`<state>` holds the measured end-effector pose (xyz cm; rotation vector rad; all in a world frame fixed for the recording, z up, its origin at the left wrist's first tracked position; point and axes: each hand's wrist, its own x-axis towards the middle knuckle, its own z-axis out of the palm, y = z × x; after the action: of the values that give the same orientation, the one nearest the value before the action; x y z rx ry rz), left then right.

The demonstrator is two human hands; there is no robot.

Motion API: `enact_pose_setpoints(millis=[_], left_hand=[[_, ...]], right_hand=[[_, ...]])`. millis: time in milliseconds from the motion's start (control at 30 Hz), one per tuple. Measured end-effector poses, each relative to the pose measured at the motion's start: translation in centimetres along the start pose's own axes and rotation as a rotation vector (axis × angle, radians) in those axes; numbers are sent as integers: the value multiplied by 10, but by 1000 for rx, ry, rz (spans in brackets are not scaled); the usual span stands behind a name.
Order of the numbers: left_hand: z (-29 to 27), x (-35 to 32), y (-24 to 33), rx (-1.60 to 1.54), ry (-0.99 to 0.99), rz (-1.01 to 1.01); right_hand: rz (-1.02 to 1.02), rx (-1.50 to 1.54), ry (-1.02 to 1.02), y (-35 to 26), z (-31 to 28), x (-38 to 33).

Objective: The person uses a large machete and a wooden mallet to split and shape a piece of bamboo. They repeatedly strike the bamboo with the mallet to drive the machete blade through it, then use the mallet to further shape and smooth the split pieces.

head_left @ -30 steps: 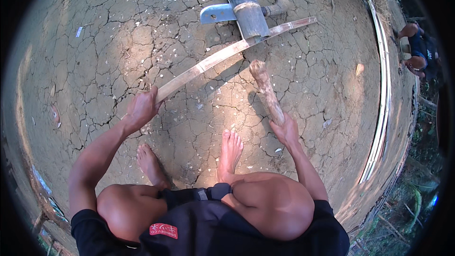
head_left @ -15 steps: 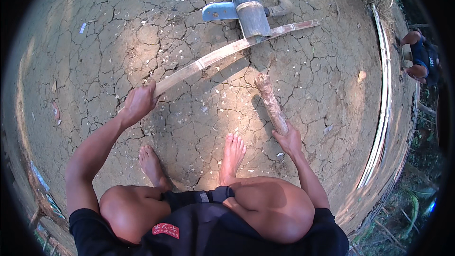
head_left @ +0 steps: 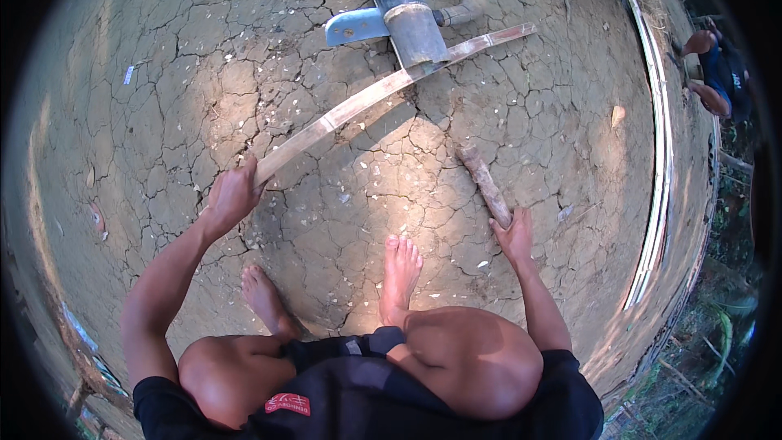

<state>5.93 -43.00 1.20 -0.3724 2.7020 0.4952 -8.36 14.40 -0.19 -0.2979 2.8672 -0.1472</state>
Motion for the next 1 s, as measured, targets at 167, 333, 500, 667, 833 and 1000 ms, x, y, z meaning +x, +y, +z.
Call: enact_pose_setpoints(millis=[167, 333, 500, 667, 833, 1000], left_hand=[[1, -4, -3, 1, 27, 2], [9, -2, -9, -3, 29, 2], [6, 0, -9, -16, 5, -20], [4, 1, -8, -32, 18, 22], [-7, -2, 3, 34, -57, -82], [-2, -3, 0, 35, -45, -94]], right_hand=[[-73, 293, 162, -75, -7, 25], [-225, 437, 124, -132, -14, 63], [-388, 433, 292, -153, -58, 200], [-574, -9, 235, -181, -86, 342], [-796, -465, 161, -205, -72, 415], [-952, -352, 99, -208, -53, 442]])
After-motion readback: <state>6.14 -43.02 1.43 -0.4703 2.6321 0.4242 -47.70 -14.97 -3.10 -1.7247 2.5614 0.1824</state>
